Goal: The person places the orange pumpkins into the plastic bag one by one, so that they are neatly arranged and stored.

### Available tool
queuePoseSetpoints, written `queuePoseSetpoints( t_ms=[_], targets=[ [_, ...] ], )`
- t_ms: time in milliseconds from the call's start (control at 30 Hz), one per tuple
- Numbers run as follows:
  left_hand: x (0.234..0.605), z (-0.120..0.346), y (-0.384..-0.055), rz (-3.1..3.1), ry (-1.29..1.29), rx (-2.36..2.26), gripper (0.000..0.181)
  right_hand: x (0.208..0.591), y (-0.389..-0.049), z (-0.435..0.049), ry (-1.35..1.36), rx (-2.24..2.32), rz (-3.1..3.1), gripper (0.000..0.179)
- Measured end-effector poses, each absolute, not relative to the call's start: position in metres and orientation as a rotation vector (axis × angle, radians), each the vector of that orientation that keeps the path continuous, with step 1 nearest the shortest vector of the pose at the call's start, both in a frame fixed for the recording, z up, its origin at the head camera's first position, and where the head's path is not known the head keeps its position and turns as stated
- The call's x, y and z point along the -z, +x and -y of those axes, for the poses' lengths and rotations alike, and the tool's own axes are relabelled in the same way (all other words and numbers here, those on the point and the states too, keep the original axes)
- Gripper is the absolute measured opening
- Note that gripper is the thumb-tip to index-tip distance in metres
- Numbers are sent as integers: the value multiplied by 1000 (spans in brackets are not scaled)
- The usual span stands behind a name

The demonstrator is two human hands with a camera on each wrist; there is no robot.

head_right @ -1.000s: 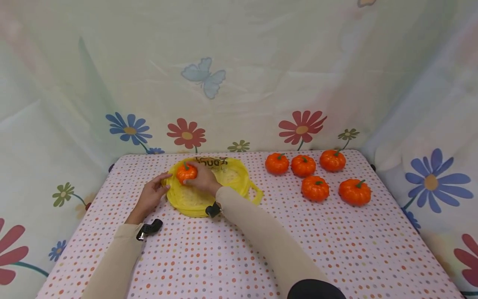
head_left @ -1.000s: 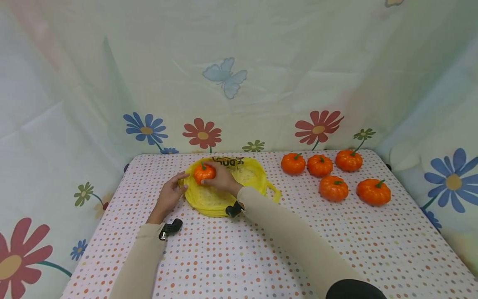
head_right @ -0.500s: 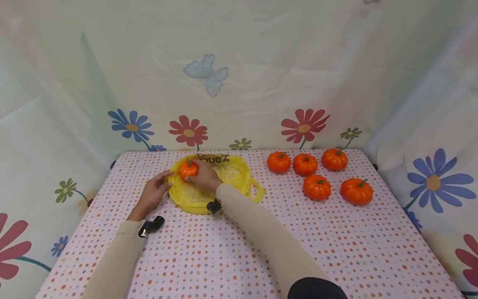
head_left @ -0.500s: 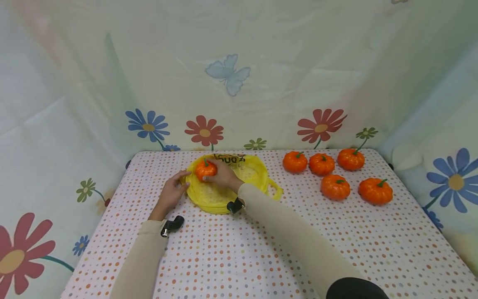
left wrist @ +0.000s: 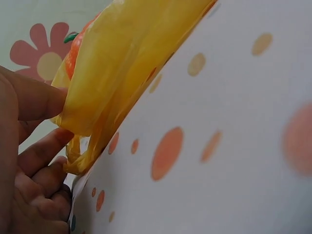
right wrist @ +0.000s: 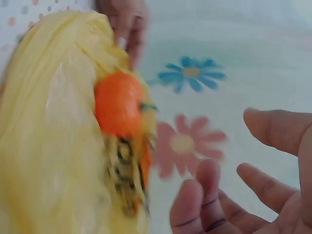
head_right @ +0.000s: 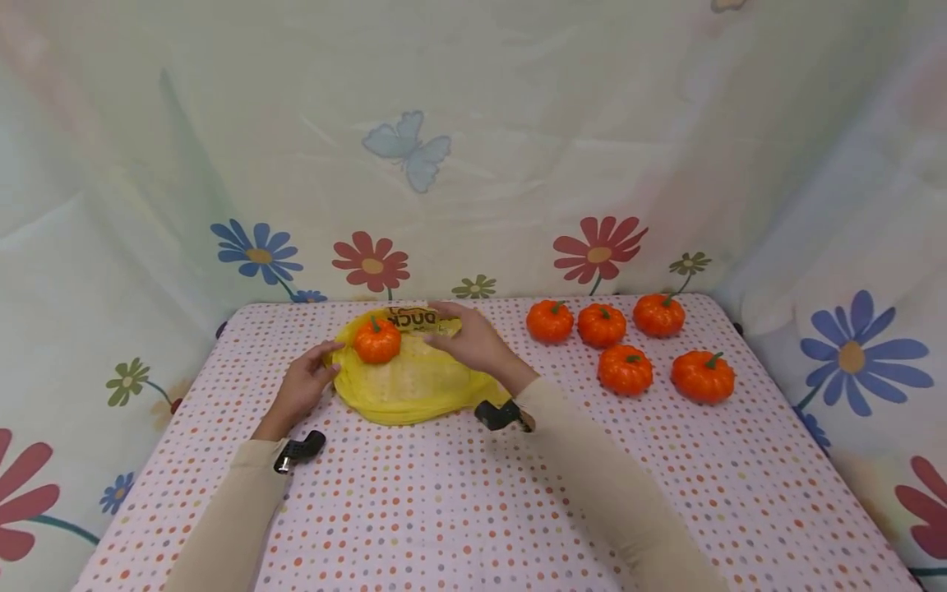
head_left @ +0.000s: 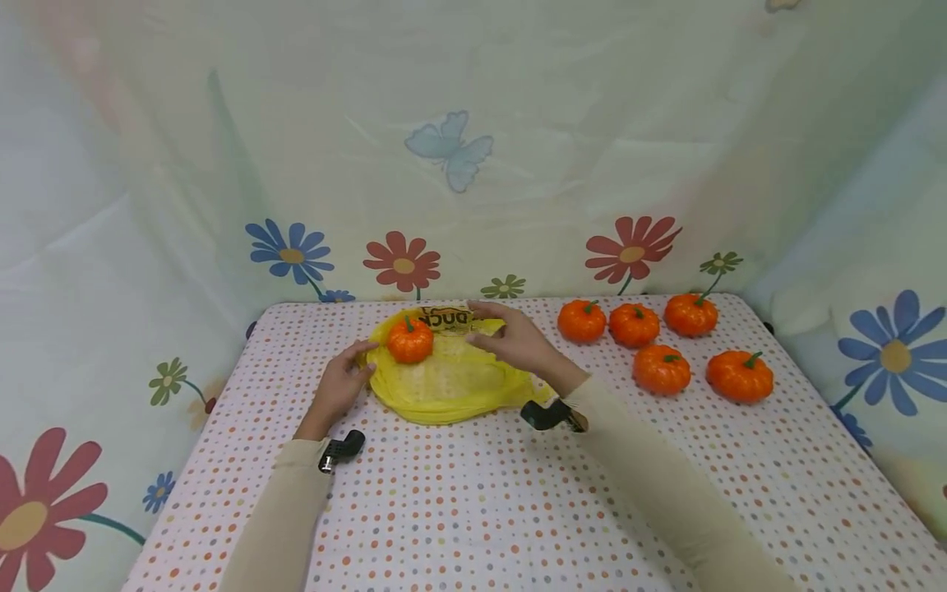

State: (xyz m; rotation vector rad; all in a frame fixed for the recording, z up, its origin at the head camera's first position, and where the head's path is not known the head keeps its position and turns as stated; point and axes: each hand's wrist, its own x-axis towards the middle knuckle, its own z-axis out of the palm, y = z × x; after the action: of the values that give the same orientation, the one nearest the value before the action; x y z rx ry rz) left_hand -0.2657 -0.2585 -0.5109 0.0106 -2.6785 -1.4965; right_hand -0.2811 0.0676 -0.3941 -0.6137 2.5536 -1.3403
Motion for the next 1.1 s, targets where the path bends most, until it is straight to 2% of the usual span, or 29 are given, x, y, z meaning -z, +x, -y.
queuePoseSetpoints(
  t_ms=[267, 500, 733, 1100],
  targets=[
    [513, 258, -265, 2662, 28, 1533, 38, 385, -254, -197, -187, 1272, -2918, 56],
    [510, 258, -263, 2674, 39, 1518, 38, 412, -236, -284, 63, 1304, -3001, 67],
    [507, 260, -266, 2670, 20, 1530, 38, 438, -230, -300, 177, 1278, -2855, 86],
    [509, 257, -265, 2679, 51, 1521, 36, 454, -243, -303, 326, 1277, -2755, 87]
  ],
)
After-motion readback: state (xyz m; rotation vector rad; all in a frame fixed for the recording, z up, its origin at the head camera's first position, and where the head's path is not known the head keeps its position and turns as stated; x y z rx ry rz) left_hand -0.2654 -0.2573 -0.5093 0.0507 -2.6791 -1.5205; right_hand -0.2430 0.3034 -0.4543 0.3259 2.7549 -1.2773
